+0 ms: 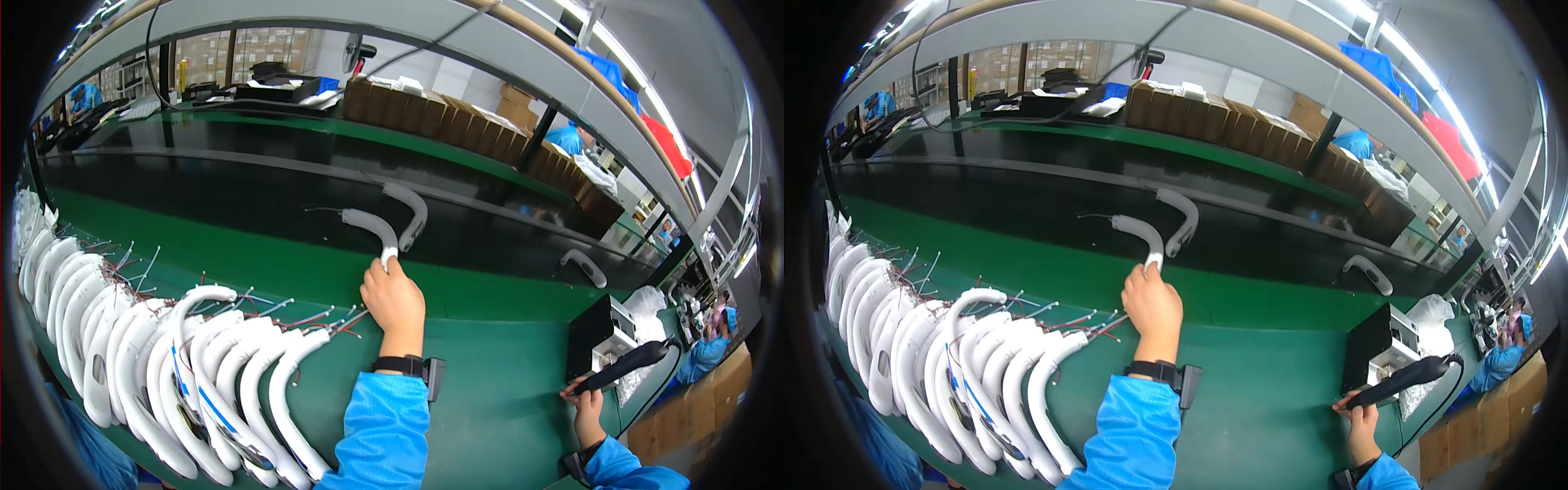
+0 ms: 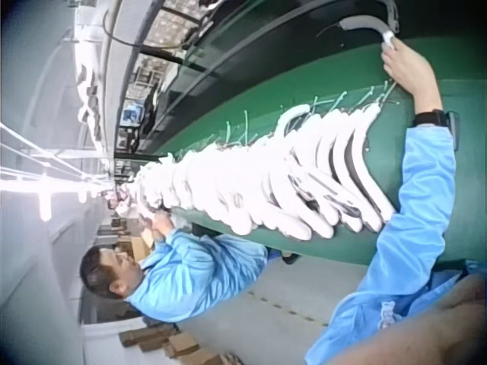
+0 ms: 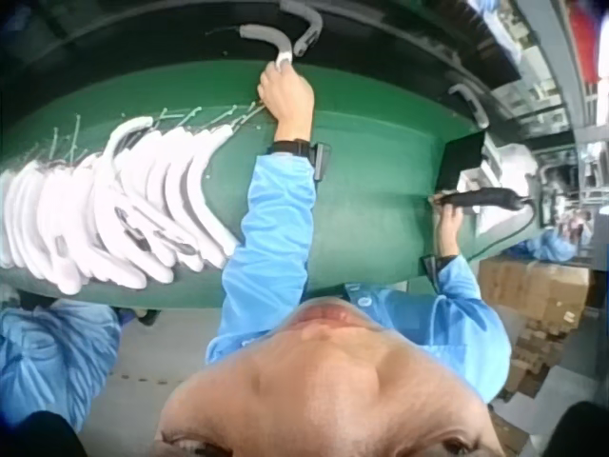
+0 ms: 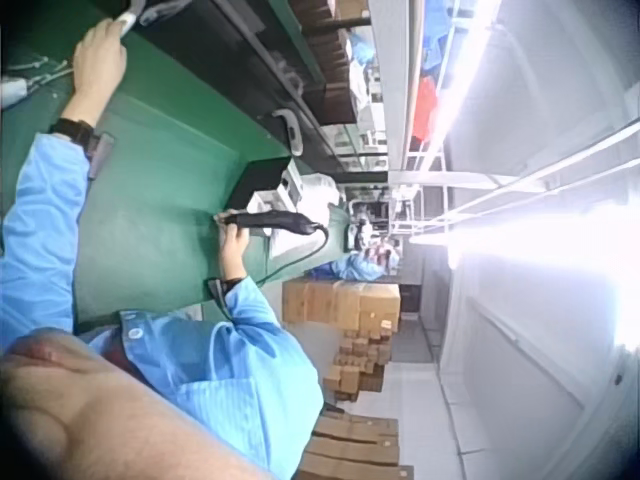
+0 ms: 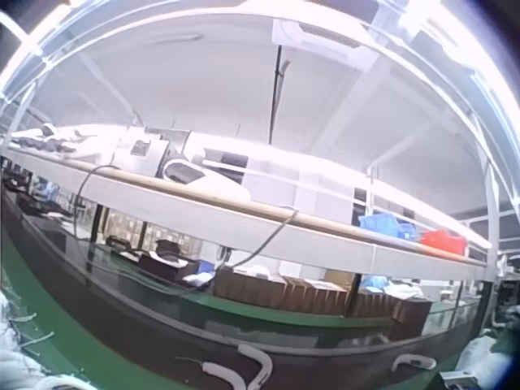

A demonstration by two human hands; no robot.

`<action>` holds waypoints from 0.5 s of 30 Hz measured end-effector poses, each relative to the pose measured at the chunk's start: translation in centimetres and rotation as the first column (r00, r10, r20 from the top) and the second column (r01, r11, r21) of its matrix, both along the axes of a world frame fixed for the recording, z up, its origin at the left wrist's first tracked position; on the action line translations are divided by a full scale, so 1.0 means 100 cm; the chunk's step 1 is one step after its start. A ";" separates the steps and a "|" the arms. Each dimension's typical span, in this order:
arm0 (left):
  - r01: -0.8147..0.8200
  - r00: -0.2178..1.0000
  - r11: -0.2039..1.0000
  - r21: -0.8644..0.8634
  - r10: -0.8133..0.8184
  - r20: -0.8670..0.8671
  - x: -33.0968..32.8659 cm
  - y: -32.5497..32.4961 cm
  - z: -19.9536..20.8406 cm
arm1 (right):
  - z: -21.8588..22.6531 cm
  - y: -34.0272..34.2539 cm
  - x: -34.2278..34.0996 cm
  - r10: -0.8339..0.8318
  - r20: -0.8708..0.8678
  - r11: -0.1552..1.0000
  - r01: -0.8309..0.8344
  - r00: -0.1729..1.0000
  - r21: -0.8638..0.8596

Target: Assembling white plastic components using a handheld tool on a factory production line.

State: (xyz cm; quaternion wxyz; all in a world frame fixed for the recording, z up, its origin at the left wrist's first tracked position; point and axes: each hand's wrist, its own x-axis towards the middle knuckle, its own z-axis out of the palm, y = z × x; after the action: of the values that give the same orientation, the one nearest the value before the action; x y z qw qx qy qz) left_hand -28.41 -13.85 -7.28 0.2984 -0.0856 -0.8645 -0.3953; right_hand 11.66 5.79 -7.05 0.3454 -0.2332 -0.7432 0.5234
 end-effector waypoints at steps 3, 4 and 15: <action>0.070 0.996 0.997 0.022 -0.071 0.058 0.000 0.001 0.001 | 0.007 -0.009 0.014 -0.025 0.257 0.955 -0.053 0.966 0.292; 0.109 0.988 0.994 0.026 -0.111 0.106 0.001 0.002 0.002 | 0.011 -0.012 0.015 -0.038 0.244 0.956 -0.036 0.969 0.292; 0.258 0.966 0.910 0.326 -0.233 -0.113 0.009 0.014 0.015 | 0.051 -0.040 0.041 -0.329 0.637 0.581 -0.382 0.698 0.719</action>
State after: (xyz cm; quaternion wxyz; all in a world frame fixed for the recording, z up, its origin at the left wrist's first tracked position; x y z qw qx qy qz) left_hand -27.51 -12.49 -5.77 0.2872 -0.1553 -0.7550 -0.5687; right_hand 15.76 1.82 -1.99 0.0854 -0.2194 -0.9719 -0.0062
